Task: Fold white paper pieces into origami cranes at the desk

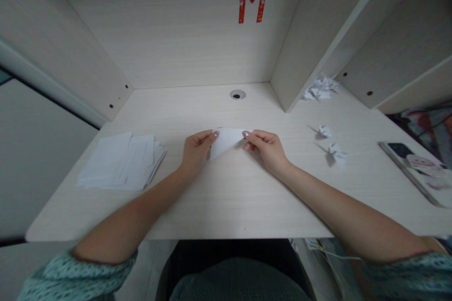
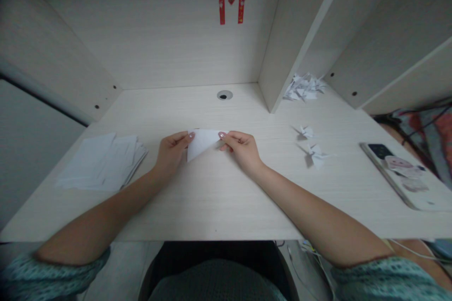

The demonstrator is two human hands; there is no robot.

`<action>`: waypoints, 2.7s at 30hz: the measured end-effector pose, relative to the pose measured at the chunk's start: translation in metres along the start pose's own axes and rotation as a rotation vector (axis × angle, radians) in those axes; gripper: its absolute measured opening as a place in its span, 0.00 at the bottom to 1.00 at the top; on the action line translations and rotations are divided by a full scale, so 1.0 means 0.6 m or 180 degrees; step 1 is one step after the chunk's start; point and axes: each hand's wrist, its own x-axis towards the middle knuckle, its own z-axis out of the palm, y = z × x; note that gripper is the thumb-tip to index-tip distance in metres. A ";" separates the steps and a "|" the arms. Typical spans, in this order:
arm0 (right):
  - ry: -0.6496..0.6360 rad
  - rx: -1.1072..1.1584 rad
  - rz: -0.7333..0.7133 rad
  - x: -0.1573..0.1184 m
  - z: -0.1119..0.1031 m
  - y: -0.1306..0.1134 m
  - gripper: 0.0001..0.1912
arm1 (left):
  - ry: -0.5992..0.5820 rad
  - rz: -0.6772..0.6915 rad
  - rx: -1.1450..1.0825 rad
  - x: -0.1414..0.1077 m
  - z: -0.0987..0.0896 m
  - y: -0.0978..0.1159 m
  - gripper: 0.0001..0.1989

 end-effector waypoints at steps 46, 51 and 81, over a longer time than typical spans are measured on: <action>-0.0313 -0.0676 0.0168 -0.027 0.034 -0.016 0.17 | -0.0504 -0.0033 -0.0137 -0.020 0.017 0.006 0.15; -0.0441 -0.0799 0.0093 -0.024 0.028 -0.011 0.17 | -0.0192 -0.0140 -0.0492 -0.005 0.006 0.006 0.14; -0.0048 -0.0752 -0.0057 -0.019 0.026 -0.008 0.20 | -0.0785 -0.0102 -0.0265 -0.014 0.015 0.003 0.20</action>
